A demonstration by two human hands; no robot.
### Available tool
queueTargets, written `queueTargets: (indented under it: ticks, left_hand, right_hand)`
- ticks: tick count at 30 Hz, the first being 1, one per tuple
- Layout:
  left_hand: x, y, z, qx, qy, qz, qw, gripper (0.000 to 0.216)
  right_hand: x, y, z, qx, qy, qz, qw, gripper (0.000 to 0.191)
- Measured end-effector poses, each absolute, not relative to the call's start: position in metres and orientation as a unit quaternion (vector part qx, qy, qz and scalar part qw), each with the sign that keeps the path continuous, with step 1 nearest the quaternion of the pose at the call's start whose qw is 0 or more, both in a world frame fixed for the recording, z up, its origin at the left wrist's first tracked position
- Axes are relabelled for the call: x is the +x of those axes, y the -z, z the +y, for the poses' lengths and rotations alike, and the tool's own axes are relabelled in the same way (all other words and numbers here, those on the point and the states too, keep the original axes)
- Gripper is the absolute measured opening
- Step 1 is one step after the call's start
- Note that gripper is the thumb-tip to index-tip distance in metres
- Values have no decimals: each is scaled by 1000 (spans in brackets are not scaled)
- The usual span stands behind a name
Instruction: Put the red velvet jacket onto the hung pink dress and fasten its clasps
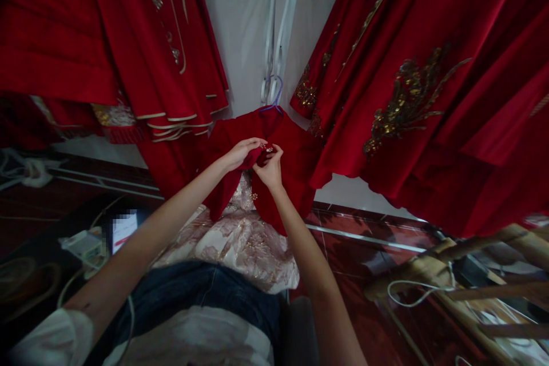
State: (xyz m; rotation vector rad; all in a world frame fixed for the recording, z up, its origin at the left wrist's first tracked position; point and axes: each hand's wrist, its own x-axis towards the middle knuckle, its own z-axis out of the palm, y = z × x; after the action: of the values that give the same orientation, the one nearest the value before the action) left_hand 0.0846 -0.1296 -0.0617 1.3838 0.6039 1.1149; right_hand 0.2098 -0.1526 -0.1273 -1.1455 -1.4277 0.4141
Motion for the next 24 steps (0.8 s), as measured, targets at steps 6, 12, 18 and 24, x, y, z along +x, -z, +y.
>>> queueTargets:
  ticks: [6,12,18,24]
  left_hand:
    - [84,63,-131,640,-485,266,533,14]
    - [72,72,-132,724,-455,261,447,12]
    - [70,93,-162,611,-428,253,616,39]
    - [77,119,-188,610,-435,251,612,53]
  right_hand:
    - [209,121,-152,-562,-101,-579,582,56]
    - [243,100,-153,-544,-294,-474,626,31]
    - [270,66,-202,-391,-500,-563,529,43]
    - [269,78,-233,-367,-506,-629,462,33]
